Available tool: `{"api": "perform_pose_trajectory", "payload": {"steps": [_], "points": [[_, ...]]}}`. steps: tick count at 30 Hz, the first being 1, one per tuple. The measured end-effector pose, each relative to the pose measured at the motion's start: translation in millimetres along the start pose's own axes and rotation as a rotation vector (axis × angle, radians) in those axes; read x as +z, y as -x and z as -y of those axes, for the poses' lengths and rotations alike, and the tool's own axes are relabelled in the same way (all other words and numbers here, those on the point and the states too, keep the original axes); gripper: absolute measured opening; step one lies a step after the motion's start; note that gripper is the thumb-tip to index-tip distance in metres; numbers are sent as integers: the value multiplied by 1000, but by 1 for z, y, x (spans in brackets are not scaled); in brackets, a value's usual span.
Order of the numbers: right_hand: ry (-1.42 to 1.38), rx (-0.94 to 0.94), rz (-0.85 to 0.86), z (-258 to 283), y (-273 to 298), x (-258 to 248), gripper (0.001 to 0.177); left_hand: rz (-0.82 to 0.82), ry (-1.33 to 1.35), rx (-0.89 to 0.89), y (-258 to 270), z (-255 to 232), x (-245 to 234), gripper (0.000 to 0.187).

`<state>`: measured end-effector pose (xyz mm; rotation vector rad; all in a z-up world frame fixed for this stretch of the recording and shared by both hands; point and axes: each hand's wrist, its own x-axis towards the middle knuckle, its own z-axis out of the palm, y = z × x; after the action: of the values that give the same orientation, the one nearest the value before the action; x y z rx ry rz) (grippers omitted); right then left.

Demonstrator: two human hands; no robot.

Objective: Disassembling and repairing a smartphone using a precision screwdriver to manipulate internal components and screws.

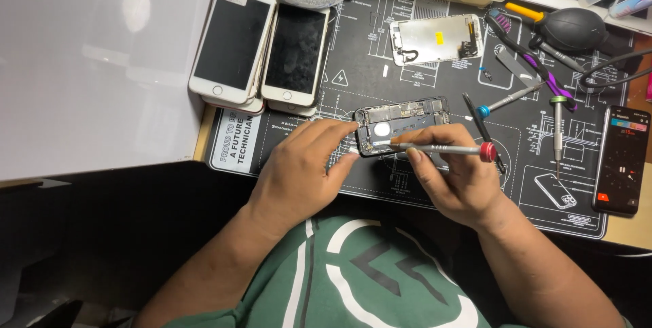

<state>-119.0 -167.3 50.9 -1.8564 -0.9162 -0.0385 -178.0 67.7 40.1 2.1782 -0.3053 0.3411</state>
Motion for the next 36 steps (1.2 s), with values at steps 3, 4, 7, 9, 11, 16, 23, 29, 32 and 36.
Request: {"api": "perform_pose_trajectory", "payload": {"steps": [3, 4, 7, 9, 11, 16, 23, 29, 32, 36], "points": [[-63, 61, -43, 0, 5, 0, 13, 71, -124, 49, 0, -6, 1, 63], [-58, 64, -40, -3, 8, -4, 13, 70, -117, 50, -4, -8, 5, 63], [-95, 116, -79, -8, 10, -13, 11, 77, -185, 32, -16, -13, 10, 65], [-82, 159, -132, -8, 10, -20, 10, 150, -261, 19, -24, -12, 14, 65], [-78, 175, -104, -6, 14, -35, 10, 215, -280, -69, -27, -3, 22, 75], [-126, 194, -89, -8, 21, -47, 13, 366, -209, -286, -36, -2, 25, 82], [-166, 186, -104, -8, 23, -35, 28, 273, -137, -124, -23, -9, 29, 53], [-117, 128, -132, -19, 26, -34, 65, 247, -134, -77, -16, -6, 31, 62], [-109, 118, -141, -24, 29, -36, 81, 246, -131, -60, -15, -3, 32, 63], [-150, 128, -144, -34, 35, -37, 104, 245, -130, -44, -15, 0, 33, 63]]}}
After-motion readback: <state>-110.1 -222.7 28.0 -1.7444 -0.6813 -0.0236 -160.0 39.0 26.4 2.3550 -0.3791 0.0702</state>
